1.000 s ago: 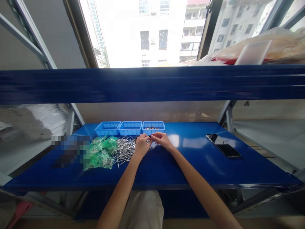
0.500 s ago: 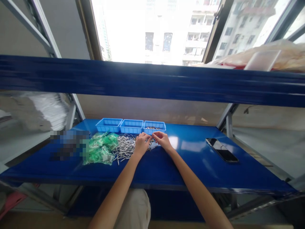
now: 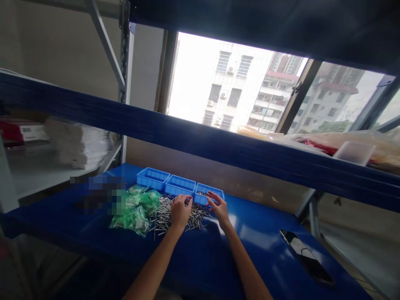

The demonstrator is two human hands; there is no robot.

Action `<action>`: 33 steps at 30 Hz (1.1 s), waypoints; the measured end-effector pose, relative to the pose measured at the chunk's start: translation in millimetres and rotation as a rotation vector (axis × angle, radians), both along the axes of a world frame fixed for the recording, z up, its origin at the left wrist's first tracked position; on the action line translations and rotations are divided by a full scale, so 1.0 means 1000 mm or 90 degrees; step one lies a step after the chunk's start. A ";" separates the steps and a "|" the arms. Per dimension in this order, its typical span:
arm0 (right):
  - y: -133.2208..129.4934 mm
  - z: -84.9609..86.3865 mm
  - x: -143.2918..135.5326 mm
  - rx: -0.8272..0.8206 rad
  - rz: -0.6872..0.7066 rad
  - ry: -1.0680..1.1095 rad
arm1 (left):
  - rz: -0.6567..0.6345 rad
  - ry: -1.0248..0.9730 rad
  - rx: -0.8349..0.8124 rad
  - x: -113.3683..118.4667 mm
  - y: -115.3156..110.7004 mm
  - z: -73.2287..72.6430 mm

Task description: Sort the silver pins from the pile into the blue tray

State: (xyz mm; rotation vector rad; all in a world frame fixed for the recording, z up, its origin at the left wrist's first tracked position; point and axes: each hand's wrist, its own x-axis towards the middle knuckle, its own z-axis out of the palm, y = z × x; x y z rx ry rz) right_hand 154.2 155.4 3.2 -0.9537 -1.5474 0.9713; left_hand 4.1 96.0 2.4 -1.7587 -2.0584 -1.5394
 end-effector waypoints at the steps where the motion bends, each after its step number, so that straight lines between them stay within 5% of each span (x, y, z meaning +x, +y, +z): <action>1: -0.004 -0.001 0.000 0.023 -0.006 -0.042 | -0.011 0.006 0.001 0.000 0.000 0.000; 10: -0.040 -0.005 -0.008 0.262 -0.096 -0.393 | -0.195 0.091 -0.016 0.012 0.000 -0.006; 33: -0.033 -0.008 0.008 0.116 -0.142 -0.506 | -0.290 0.113 -0.039 0.015 -0.002 -0.005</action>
